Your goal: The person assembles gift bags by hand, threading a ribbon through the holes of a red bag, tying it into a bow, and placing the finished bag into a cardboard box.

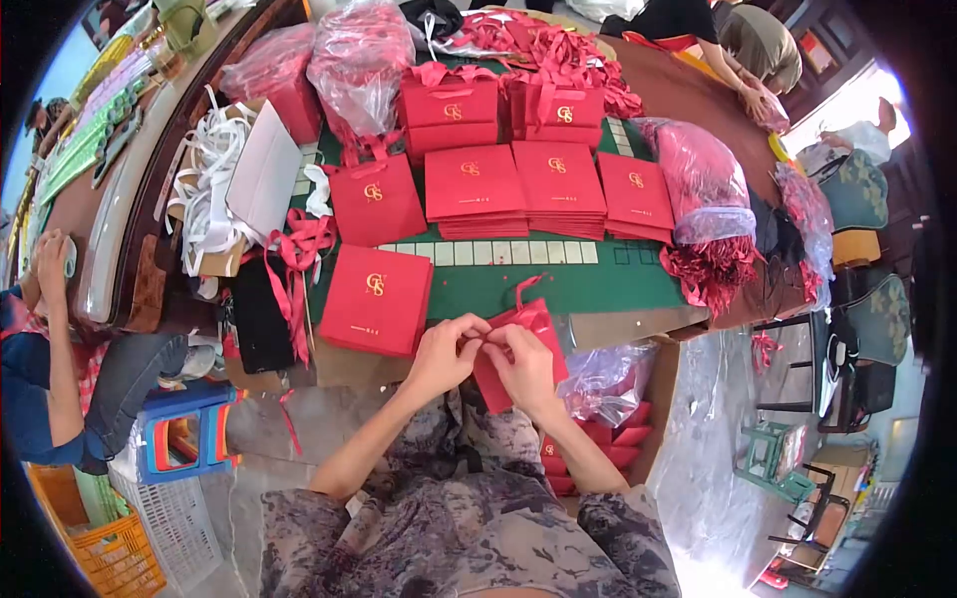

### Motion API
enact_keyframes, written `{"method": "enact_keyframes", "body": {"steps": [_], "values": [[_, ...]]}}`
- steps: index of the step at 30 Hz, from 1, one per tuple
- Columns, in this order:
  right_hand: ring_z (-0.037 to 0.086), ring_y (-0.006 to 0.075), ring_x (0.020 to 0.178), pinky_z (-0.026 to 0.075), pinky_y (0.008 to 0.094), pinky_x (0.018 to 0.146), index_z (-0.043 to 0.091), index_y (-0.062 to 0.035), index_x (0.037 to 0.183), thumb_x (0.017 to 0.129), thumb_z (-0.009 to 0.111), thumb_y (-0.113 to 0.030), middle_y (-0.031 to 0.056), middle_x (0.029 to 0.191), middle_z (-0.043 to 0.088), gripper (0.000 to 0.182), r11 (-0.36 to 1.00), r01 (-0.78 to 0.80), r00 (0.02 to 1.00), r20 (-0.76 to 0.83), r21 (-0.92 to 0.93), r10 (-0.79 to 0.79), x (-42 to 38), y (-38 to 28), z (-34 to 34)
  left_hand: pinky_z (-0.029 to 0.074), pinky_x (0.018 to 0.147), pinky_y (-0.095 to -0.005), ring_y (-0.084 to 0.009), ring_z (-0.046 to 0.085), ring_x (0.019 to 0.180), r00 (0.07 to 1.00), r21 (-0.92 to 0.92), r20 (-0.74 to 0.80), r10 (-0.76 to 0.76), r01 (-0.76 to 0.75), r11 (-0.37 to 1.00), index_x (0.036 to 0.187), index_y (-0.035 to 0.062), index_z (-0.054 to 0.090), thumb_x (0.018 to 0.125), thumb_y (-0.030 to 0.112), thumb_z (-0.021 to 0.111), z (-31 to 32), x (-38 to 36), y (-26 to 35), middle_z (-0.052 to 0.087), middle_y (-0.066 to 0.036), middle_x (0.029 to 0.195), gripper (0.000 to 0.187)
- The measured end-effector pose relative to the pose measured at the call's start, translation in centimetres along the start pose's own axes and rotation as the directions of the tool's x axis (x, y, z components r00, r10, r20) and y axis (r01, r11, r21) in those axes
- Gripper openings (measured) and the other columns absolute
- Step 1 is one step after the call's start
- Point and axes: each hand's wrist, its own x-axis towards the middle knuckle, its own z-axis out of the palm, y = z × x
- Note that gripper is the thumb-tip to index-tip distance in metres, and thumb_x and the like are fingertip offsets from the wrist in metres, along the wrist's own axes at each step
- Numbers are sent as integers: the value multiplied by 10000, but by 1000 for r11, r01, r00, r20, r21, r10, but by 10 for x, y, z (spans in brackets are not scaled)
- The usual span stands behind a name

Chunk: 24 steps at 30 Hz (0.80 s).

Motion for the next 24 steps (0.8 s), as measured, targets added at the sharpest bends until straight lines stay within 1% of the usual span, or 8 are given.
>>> {"method": "enact_keyframes", "body": {"steps": [2, 4, 6, 9, 11, 15, 17, 24], "values": [[676, 245, 761, 552, 322, 644, 681, -22, 958, 837, 731, -16, 112, 916, 674, 131, 1000, -15, 996, 88, -10, 15, 4, -5, -19, 543, 652, -308, -209, 697, 745, 999, -10, 31, -20, 21, 1000, 1048, 37, 669, 858, 25, 677, -5, -1, 7, 721, -118, 899, 191], [675, 255, 825, 556, 326, 677, 703, -32, 1006, 854, 715, -16, 125, 967, 671, 153, 993, 107, 994, 10, -44, -107, 15, -11, -36, 535, 673, -321, -226, 668, 768, 999, 3, 21, -30, 30, 1000, 1034, 52, 676, 832, 58, 725, -9, -3, 13, 716, -96, 909, 208], [658, 306, 886, 531, 399, 732, 708, -52, 959, 855, 704, -43, 114, 944, 665, 104, 997, -67, 998, 1, 34, 67, 29, -26, -54, 524, 712, -333, -241, 624, 819, 989, 195, -30, 142, -133, 972, 1025, 80, 687, 797, 85, 761, -9, -5, 15, 704, -62, 921, 239], [666, 311, 885, 527, 406, 726, 709, -47, 952, 886, 675, -85, 118, 934, 676, 83, 999, 35, 993, 112, -22, -33, 46, -10, -59, 513, 744, -347, -260, 585, 851, 959, 232, 24, 284, -281, 931, 1012, 94, 696, 770, 90, 770, -6, -5, 22, 686, -42, 914, 253], [670, 324, 864, 525, 405, 736, 703, -33, 969, 915, 636, -131, 129, 924, 690, 130, 997, -74, 848, 528, 15, 55, 55, -3, -60, 513, 740, -348, -258, 585, 850, 945, 251, 19, 325, -319, 914, 1002, 92, 703, 769, 76, 764, -3, -8, 24, 679, -40, 910, 242], [681, 325, 860, 528, 392, 761, 696, -19, 977, 933, 612, -157, 145, 912, 702, 167, 995, -70, 735, 678, 66, 6, 73, 11, -59, 509, 734, -347, -250, 583, 841, 923, 251, -46, 383, -361, 898, 958, 87, 731, 764, 46, 751, -1, -11, 21, 670, -35, 889, 199], [695, 239, 865, 530, 346, 766, 696, -12, 993, 931, 638, -118, 117, 932, 716, 136, 975, -48, 711, 693, 216, -119, 76, 16, -58, 508, 731, -346, -246, 585, 839, 919, 247, -63, 388, -362, 899, 947, 90, 739, 761, 41, 752, -3, -12, 20, 670, -34, 881, 193], [697, 181, 883, 529, 334, 793, 694, -4, 1032, 933, 651, -116, 94, 932, 724, 156, 954, -138, 634, 764, 265, -121, 83, 24, -56, 502, 720, -336, -228, 594, 828, 909, 162, -69, 410, -396, 904, 939, 106, 754, 747, 24, 765, -7, -8, 10, 671, -30, 862, 209]]}}
